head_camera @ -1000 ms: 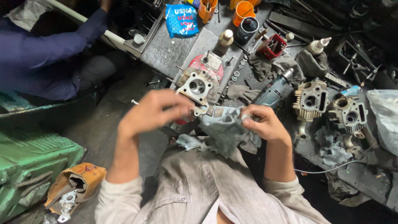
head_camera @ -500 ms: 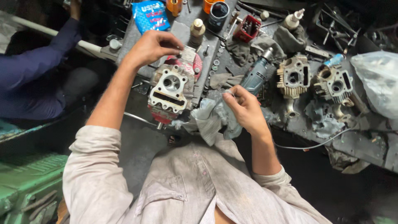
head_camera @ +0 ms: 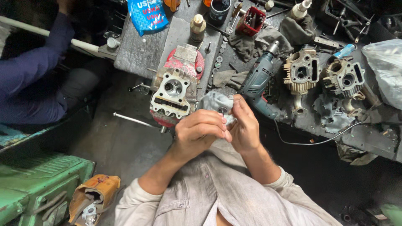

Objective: The person uses a rotary tool to grind or polish the inner surface of a cylinder head clamped in a bench vise. After finishing, they wipe the part with a cloth and inspect the surface by hand.

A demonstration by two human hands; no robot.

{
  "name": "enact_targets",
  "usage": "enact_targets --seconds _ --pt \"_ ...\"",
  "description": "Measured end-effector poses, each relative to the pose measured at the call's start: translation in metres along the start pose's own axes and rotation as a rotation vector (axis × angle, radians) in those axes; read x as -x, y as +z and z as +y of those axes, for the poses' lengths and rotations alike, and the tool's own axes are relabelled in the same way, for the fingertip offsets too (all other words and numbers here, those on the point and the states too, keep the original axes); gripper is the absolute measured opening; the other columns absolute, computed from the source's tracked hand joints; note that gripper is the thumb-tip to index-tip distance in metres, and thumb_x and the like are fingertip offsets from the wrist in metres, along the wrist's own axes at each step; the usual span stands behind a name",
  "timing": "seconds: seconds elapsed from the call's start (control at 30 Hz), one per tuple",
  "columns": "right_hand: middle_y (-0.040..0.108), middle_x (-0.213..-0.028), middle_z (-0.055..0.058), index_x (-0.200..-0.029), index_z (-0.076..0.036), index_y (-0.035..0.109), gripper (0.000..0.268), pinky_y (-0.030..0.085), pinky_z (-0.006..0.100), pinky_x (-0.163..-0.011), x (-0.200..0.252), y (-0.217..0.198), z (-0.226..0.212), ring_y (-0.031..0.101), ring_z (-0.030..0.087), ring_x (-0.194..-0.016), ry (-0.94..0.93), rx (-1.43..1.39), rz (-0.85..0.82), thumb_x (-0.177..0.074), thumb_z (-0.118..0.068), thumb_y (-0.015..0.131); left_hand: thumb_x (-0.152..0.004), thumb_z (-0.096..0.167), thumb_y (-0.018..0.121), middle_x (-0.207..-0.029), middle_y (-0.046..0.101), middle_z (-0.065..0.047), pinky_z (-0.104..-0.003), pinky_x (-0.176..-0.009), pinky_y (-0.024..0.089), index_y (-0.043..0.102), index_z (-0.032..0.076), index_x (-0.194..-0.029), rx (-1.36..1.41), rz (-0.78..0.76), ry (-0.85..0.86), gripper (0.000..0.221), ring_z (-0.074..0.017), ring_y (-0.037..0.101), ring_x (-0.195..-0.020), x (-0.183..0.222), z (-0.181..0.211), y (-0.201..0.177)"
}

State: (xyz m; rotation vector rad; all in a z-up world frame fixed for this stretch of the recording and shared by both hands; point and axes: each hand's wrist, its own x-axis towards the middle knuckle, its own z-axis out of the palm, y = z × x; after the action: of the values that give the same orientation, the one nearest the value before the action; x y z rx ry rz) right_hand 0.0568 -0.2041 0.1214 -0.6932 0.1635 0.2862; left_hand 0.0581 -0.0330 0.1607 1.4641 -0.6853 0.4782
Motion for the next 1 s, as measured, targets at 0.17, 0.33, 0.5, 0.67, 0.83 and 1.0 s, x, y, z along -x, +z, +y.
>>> enact_targets --seconds 0.17,0.33,0.5,0.67,0.83,1.0 --pt "0.069 -0.112 0.009 -0.136 -0.002 0.052 0.043 0.056 0.025 -0.076 0.005 0.000 0.010 0.069 0.014 -0.091 0.034 -0.117 -0.028 -0.093 -0.010 0.060 -0.081 -0.010 0.081 -0.098 0.071 -0.007 -0.041 -0.093 0.065 0.067 0.006 -0.094 -0.090 0.190 0.115 0.024 -0.0259 0.074 -0.096 0.003 -0.005 0.017" --pt "0.069 -0.110 0.011 -0.136 0.001 0.055 0.040 0.057 0.027 -0.083 0.007 -0.027 0.028 0.069 0.015 -0.094 -0.075 -0.039 -0.056 -0.101 -0.006 0.072 -0.079 -0.012 0.079 -0.098 0.071 -0.007 -0.041 -0.093 0.065 0.066 0.006 -0.094 -0.109 0.245 0.115 0.027 -0.0264 0.074 -0.096 0.012 -0.006 0.028" --pt "0.069 -0.109 0.008 -0.134 0.001 0.057 0.043 0.057 0.028 -0.083 0.007 -0.046 0.040 0.069 0.014 -0.094 -0.164 -0.010 -0.023 -0.099 -0.016 0.077 -0.078 -0.007 0.084 -0.098 0.071 -0.006 -0.040 -0.091 0.064 0.067 0.006 -0.095 -0.139 0.187 0.138 0.027 -0.0259 0.074 -0.097 0.005 -0.004 0.031" --pt "0.069 -0.109 0.006 -0.133 -0.003 0.057 0.043 0.058 0.028 -0.083 0.014 -0.048 0.037 0.069 0.013 -0.093 -0.151 -0.072 -0.014 -0.097 -0.020 0.076 -0.078 -0.010 0.076 -0.096 0.072 -0.008 -0.044 -0.093 0.065 0.069 0.002 -0.091 -0.091 0.120 0.187 0.019 -0.0256 0.074 -0.096 0.001 -0.004 0.033" --pt "0.068 -0.105 0.005 -0.130 -0.002 0.058 0.030 0.056 0.027 -0.077 0.014 -0.040 0.027 0.067 0.012 -0.088 -0.107 -0.007 0.009 -0.108 -0.021 0.068 -0.078 -0.011 0.073 -0.098 0.068 -0.008 -0.045 -0.094 0.065 0.067 0.002 -0.090 -0.001 -0.003 0.155 0.018 -0.0272 0.073 -0.096 0.014 -0.012 0.036" --pt "0.066 -0.088 0.001 -0.114 -0.009 0.064 0.028 0.055 0.026 -0.066 0.014 -0.037 0.015 0.064 0.012 -0.073 0.244 -0.458 -0.078 -0.105 -0.034 0.053 -0.082 -0.002 0.080 -0.108 0.062 -0.010 -0.042 -0.097 0.059 0.064 0.002 -0.097 0.011 -0.145 0.168 0.023 -0.0322 0.070 -0.109 0.025 -0.013 0.051"
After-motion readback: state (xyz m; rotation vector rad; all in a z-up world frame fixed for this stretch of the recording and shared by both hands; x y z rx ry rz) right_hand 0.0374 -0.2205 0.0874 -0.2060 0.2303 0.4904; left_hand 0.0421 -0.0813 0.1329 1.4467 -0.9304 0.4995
